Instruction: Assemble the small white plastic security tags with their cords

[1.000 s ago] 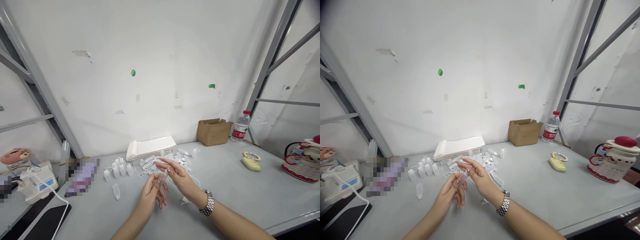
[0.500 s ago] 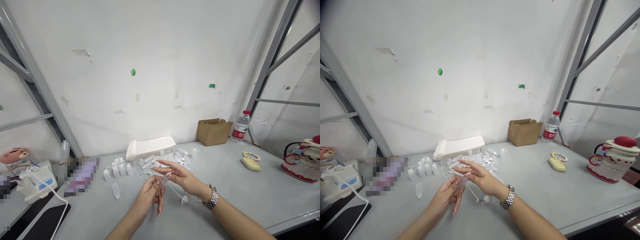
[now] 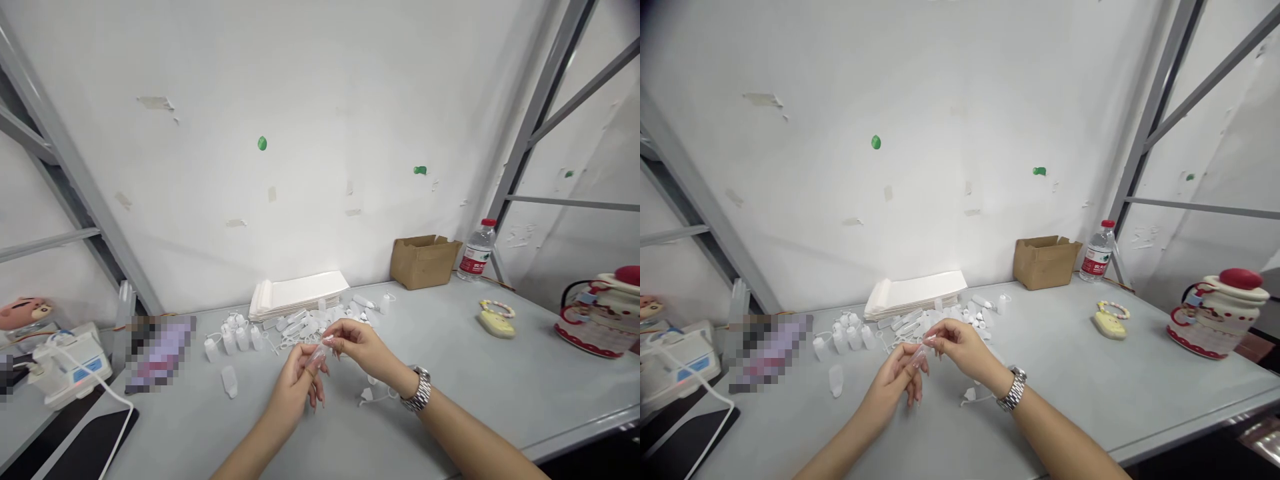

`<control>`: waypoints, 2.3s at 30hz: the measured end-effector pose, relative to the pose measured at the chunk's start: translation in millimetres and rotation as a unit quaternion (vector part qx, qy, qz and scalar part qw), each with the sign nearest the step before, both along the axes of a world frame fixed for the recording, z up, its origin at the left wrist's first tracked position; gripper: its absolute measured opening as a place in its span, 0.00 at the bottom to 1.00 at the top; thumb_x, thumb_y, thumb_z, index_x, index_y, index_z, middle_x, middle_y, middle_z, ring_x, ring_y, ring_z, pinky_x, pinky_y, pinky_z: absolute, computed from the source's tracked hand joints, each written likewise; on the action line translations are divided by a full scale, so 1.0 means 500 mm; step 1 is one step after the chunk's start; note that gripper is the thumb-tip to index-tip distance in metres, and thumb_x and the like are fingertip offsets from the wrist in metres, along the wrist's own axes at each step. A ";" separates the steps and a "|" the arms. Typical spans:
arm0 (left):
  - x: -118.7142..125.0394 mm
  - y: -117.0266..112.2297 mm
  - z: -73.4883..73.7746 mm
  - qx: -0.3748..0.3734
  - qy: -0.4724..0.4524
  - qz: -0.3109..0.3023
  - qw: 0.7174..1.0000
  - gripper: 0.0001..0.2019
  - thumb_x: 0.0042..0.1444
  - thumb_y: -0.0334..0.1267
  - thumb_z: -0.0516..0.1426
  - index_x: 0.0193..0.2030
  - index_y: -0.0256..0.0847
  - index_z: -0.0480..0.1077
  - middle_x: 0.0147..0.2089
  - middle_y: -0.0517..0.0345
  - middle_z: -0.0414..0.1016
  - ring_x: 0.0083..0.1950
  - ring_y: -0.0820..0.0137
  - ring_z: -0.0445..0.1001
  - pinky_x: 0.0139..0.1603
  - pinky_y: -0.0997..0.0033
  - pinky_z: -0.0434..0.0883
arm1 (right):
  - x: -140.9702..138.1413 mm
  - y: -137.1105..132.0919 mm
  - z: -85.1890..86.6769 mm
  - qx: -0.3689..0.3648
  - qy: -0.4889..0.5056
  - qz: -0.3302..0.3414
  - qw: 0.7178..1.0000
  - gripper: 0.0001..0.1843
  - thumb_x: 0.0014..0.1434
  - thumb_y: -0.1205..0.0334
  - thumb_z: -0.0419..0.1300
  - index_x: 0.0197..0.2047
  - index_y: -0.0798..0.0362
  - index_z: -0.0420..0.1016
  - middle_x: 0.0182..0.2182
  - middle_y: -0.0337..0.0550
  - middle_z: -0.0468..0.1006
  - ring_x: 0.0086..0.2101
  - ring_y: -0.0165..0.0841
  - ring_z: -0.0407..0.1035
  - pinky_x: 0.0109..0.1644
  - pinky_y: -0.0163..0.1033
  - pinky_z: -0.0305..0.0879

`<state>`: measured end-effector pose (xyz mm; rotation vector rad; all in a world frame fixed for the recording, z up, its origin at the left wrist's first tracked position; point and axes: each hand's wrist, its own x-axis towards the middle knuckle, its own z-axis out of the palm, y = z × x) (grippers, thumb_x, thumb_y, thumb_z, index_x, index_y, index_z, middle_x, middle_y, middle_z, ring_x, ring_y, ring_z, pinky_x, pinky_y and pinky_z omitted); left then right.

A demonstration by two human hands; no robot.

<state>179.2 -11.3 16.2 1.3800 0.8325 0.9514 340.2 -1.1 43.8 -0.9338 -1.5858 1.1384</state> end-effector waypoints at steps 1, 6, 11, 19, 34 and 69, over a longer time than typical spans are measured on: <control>-0.001 -0.001 0.001 -0.001 0.000 -0.003 1.000 0.15 0.52 0.50 0.51 0.35 0.39 0.59 0.30 0.63 0.66 0.16 0.80 0.66 0.15 0.78 0.60 | 0.002 0.001 0.001 -0.004 0.000 0.010 1.000 0.10 0.52 0.56 0.60 0.33 0.55 0.71 0.24 0.37 0.69 0.25 0.27 0.63 0.31 0.36 0.62; -0.005 -0.006 0.008 -0.017 -0.008 -0.022 1.000 0.14 0.53 0.49 0.51 0.33 0.39 0.60 0.28 0.63 0.66 0.16 0.80 0.66 0.15 0.78 0.62 | 0.011 0.002 0.003 -0.008 -0.012 0.036 0.999 0.09 0.52 0.57 0.60 0.31 0.55 0.71 0.24 0.38 0.70 0.25 0.27 0.64 0.31 0.36 0.62; -0.006 -0.002 0.004 -0.054 -0.029 -0.046 0.997 0.15 0.51 0.50 0.53 0.31 0.40 0.59 0.26 0.65 0.65 0.15 0.80 0.63 0.12 0.77 0.63 | 0.014 -0.003 0.005 0.021 -0.037 0.030 0.999 0.09 0.50 0.58 0.61 0.30 0.55 0.71 0.25 0.38 0.70 0.28 0.28 0.65 0.34 0.36 0.62; -0.001 -0.014 -0.007 0.049 0.056 0.058 0.996 0.13 0.53 0.47 0.51 0.39 0.40 0.60 0.23 0.66 0.65 0.19 0.76 0.64 0.20 0.73 0.66 | -0.015 -0.011 -0.015 -0.011 -0.097 -0.083 0.992 0.21 0.53 0.46 0.55 0.20 0.53 0.59 0.14 0.31 0.62 0.18 0.25 0.57 0.24 0.32 0.55; -0.003 -0.005 -0.010 0.046 0.056 0.065 0.995 0.12 0.54 0.48 0.49 0.38 0.41 0.58 0.28 0.63 0.66 0.20 0.76 0.64 0.20 0.73 0.65 | 0.015 0.003 0.000 0.007 -0.071 0.022 0.997 0.11 0.53 0.55 0.59 0.37 0.53 0.72 0.25 0.38 0.72 0.27 0.29 0.66 0.34 0.37 0.64; 0.000 -0.005 -0.011 0.042 0.044 0.069 0.996 0.20 0.53 0.49 0.49 0.50 0.43 0.53 0.28 0.65 0.66 0.18 0.76 0.64 0.17 0.74 0.64 | 0.010 -0.002 0.001 0.063 -0.136 -0.024 0.988 0.08 0.54 0.56 0.57 0.33 0.51 0.71 0.27 0.38 0.71 0.29 0.30 0.67 0.35 0.36 0.64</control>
